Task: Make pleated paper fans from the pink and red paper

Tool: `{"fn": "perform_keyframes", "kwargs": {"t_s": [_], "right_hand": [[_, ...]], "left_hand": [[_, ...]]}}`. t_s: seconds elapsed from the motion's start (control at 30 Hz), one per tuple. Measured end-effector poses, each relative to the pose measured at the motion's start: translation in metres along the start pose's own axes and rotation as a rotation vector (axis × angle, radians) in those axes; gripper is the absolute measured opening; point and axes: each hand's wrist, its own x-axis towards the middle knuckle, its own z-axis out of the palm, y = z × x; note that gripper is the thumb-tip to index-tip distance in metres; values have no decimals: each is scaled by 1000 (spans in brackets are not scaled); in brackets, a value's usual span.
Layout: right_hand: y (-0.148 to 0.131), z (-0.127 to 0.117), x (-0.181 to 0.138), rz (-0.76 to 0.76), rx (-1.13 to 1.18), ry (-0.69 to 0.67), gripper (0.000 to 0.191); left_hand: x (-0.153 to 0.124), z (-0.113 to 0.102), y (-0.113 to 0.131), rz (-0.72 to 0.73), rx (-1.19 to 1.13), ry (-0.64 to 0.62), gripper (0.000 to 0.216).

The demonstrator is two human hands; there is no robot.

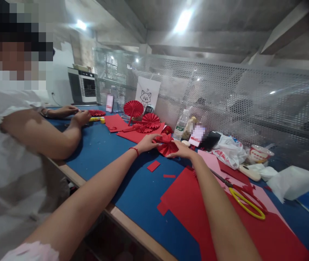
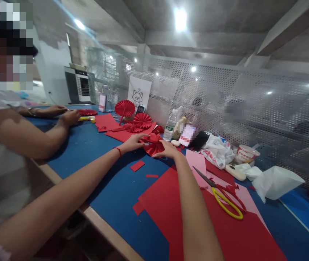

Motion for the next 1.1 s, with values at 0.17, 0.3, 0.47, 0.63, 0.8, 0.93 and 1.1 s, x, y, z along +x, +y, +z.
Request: {"fn": "perform_keyframes", "kwargs": {"t_s": [0.17, 0.3, 0.47, 0.63, 0.8, 0.93, 1.1], "right_hand": [[2, -1, 1, 7, 51, 21, 62], [0, -5, 0, 5, 101, 84, 49], [-8, -7, 2, -36, 204, 177, 20], [-10, -9, 10, -10, 280, 383, 14], [-2, -7, 13, 57, 311, 539, 27], [8, -10, 17, 151, 381, 624, 38], [9, -15, 20, 244, 528, 556, 40]], "left_hand": [[-2, 0, 5, -2, 9, -4, 55], [-3, 1, 8, -10, 1, 1, 54], [-2, 1, 9, -32, -22, 13, 51], [0, 1, 11, -72, -66, 56, 47], [0, -2, 9, -173, -127, 155, 43], [2, -4, 6, -252, -218, 240, 45], [4, 1, 8, -340, -418, 241, 49]]}}
